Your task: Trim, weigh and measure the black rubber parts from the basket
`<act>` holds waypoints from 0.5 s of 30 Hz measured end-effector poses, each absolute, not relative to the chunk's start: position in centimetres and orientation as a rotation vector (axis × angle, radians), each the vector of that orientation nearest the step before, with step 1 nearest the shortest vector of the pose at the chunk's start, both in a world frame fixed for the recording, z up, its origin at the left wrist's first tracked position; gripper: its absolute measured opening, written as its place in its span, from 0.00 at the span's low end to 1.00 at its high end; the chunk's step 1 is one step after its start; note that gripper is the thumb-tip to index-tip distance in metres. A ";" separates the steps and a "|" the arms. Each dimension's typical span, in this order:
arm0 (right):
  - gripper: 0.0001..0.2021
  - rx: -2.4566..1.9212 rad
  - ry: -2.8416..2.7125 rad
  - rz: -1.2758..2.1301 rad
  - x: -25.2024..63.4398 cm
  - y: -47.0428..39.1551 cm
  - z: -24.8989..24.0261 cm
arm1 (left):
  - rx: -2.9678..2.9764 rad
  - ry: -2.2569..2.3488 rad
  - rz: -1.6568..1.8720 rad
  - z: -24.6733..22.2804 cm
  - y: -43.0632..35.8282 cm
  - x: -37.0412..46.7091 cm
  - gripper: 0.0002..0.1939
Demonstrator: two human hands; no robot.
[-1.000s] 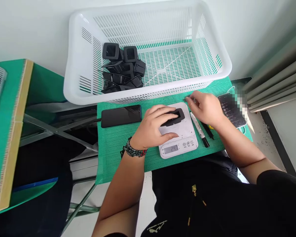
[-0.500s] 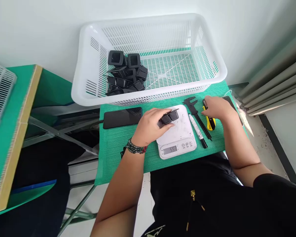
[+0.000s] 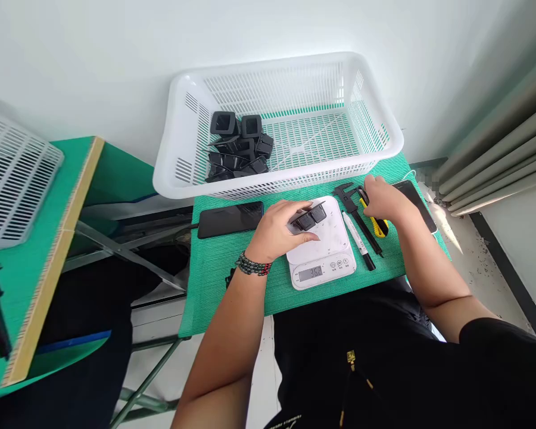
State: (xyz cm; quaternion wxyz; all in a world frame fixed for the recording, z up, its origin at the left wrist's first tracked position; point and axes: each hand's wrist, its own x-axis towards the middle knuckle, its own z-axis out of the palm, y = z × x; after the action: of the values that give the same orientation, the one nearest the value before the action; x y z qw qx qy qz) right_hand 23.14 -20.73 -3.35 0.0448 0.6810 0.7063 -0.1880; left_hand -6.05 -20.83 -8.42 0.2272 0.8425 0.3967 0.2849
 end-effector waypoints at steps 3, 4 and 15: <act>0.22 2.124 2.174 -0.660 23.4 -20.6 -3.2 | 2.361 1.063 0.836 -8.5 -20.7 -6.0 0.32; 0.22 2.157 2.161 -0.700 23.5 -20.5 -3.1 | 2.371 1.053 0.855 -8.5 -20.7 -5.9 0.31; 0.11 2.603 2.408 -0.831 23.9 -24.5 -5.5 | 2.394 1.042 0.866 -8.9 -20.8 -5.3 0.24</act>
State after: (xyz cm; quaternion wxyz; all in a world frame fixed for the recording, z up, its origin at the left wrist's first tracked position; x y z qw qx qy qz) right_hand 23.91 -24.55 -5.54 -0.2476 0.6925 0.6405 -0.2211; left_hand -5.25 -20.79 -8.93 0.1942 0.8536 0.3718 0.3090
